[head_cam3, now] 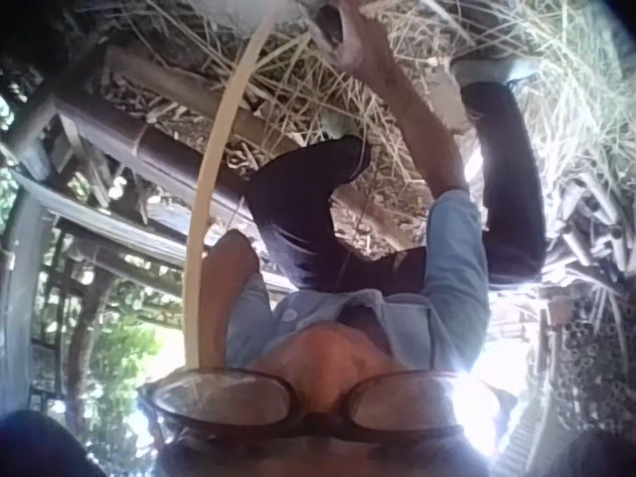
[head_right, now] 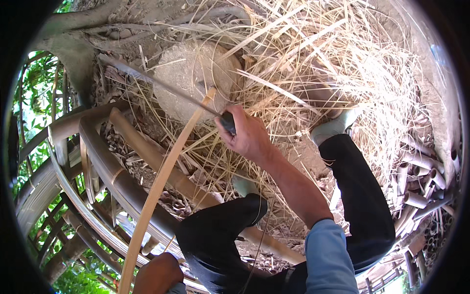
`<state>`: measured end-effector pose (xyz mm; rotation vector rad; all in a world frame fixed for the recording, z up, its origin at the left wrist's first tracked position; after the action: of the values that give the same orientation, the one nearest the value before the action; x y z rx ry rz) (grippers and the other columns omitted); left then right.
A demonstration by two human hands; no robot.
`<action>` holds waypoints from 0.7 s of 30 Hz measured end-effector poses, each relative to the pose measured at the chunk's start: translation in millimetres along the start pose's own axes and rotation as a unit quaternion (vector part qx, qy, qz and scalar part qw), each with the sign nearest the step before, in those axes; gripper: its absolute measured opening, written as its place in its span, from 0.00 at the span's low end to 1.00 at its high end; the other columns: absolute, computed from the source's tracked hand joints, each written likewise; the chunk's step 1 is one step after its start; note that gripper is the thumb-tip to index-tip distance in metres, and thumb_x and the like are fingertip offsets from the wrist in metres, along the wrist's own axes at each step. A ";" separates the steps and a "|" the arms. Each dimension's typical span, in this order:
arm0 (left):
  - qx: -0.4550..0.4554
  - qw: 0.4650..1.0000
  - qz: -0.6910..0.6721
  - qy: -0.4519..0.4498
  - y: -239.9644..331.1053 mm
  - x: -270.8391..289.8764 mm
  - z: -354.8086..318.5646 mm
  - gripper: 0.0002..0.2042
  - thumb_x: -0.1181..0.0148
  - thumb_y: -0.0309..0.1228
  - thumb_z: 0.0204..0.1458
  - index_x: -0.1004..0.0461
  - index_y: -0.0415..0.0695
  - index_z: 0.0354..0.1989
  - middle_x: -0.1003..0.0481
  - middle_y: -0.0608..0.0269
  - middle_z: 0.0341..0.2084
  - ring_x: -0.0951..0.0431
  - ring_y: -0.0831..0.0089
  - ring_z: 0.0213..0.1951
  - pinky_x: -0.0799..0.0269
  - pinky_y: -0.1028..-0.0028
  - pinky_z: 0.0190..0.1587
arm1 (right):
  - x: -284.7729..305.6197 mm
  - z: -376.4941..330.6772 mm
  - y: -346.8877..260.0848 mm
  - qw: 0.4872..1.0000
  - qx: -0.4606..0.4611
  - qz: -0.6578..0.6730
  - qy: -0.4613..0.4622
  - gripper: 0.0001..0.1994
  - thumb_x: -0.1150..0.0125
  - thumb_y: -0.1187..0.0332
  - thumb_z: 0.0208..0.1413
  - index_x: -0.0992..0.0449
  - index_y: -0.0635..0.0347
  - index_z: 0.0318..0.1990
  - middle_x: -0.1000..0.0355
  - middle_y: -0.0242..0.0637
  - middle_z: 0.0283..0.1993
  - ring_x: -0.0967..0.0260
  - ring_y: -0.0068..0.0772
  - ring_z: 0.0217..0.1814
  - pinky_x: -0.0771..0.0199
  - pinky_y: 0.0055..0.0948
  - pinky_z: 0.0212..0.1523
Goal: The person is shaving a thin strip of bamboo using a large knife, repeatedly pulling the blade along the length of the wood while holding it by hand.
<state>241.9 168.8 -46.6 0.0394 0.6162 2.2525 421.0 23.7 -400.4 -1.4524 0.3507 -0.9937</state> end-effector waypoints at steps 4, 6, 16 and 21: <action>0.004 1.000 -0.002 0.007 -4.5 -3.1 2.0 0.14 0.47 0.39 0.65 0.32 0.48 0.27 0.40 0.73 0.17 0.37 0.79 0.19 0.41 0.80 0.21 | -13.3 -15.0 28.5 0.999 -0.042 -0.021 0.002 0.18 0.35 0.67 0.59 0.37 0.66 0.47 0.27 0.46 0.25 0.23 0.43 0.21 0.22 0.37 0.20; 0.004 1.000 0.000 0.006 -7.2 -2.4 0.8 0.14 0.47 0.39 0.65 0.31 0.48 0.27 0.40 0.73 0.17 0.37 0.79 0.19 0.41 0.80 0.21 | -15.4 2.4 62.4 0.978 -0.112 -0.171 -0.034 0.17 0.35 0.68 0.59 0.37 0.66 0.47 0.29 0.43 0.21 0.24 0.44 0.21 0.23 0.36 0.20; -0.001 1.000 0.006 0.011 -1.3 6.0 2.7 0.13 0.47 0.38 0.65 0.30 0.48 0.27 0.40 0.72 0.17 0.37 0.78 0.19 0.40 0.79 0.21 | -8.1 -8.5 5.2 0.994 0.060 -0.059 0.074 0.15 0.36 0.68 0.61 0.35 0.66 0.46 0.28 0.41 0.23 0.27 0.40 0.16 0.25 0.34 0.18; -0.002 1.000 0.002 0.014 -3.4 4.8 4.1 0.13 0.46 0.38 0.65 0.30 0.48 0.27 0.40 0.72 0.16 0.37 0.78 0.19 0.40 0.79 0.21 | -18.9 -6.9 55.4 0.968 -0.157 -0.191 -0.034 0.17 0.38 0.66 0.62 0.36 0.66 0.50 0.24 0.51 0.32 0.22 0.47 0.25 0.22 0.42 0.24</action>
<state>241.7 175.8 -45.3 0.0062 0.6276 2.2607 424.1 23.3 -459.2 -1.8854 0.1841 -1.2302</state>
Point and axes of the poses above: each hand's wrist, its own z-axis towards the middle knuckle, its own x-axis out of the back of the hand, y = z × x, the point moved 1 cm from there along z, towards the middle knuckle
